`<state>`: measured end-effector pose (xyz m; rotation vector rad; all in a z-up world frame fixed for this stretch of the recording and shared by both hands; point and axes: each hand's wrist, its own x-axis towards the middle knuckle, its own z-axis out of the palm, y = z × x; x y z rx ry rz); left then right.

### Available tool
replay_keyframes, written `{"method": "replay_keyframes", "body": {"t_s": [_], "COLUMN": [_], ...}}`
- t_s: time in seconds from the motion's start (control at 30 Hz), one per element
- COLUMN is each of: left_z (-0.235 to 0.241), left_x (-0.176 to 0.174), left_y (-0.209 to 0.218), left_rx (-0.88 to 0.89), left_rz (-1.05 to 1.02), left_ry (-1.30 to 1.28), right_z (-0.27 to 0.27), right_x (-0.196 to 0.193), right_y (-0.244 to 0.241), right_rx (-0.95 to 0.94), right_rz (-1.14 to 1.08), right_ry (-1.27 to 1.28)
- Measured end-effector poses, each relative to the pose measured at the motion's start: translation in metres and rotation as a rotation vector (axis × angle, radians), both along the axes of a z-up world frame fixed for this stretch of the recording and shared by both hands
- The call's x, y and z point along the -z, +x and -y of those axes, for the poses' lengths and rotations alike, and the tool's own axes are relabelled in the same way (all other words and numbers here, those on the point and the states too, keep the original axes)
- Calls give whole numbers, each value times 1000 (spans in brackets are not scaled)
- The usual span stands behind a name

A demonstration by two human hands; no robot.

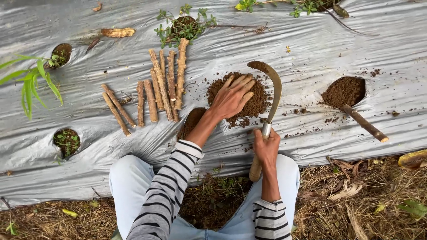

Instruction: Digging holes in the ground through plastic mulch using a curved hand tool for planting.

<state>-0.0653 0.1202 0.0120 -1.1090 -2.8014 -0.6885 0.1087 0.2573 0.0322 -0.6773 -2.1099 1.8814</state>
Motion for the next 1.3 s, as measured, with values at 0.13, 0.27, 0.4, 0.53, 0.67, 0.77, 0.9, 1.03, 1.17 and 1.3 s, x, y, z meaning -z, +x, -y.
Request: {"method": "replay_keyframes", "body": {"t_s": [0.13,0.27,0.4,0.53,0.67,0.77,0.9,1.03,1.17,1.3], "left_z": [7,28,43,70,89,120,154,189,214,224], "left_x": [-18,-16,-49,-30,-51,-24,-17,-9,27,45], "left_y": [3,0,15,37,86,109,145,169,178,169], "left_rx": [-38,-128,-217,-222,-285,-318,-427,-464,-363,-253], "left_rz": [-2,-141,-26,26,118,110,144,189,146,164], "left_ry": [84,412,589,525,396,315,233,287,262,287], "right_z": [-6,-11,-17,-21,-26,-22,-19,-11,-5,10], "right_x": [3,-3,-13,2,16,29,40,64,69,66], "right_y": [-2,-2,1,1,2,4,5,4,10,23], "right_rx": [14,20,14,-30,-69,-132,-203,-218,-178,-114], "right_rz": [5,10,3,-13,26,148,374,410,389,326], "right_ry": [-47,-102,-158,-183,-92,150,533,650,790,873]}}
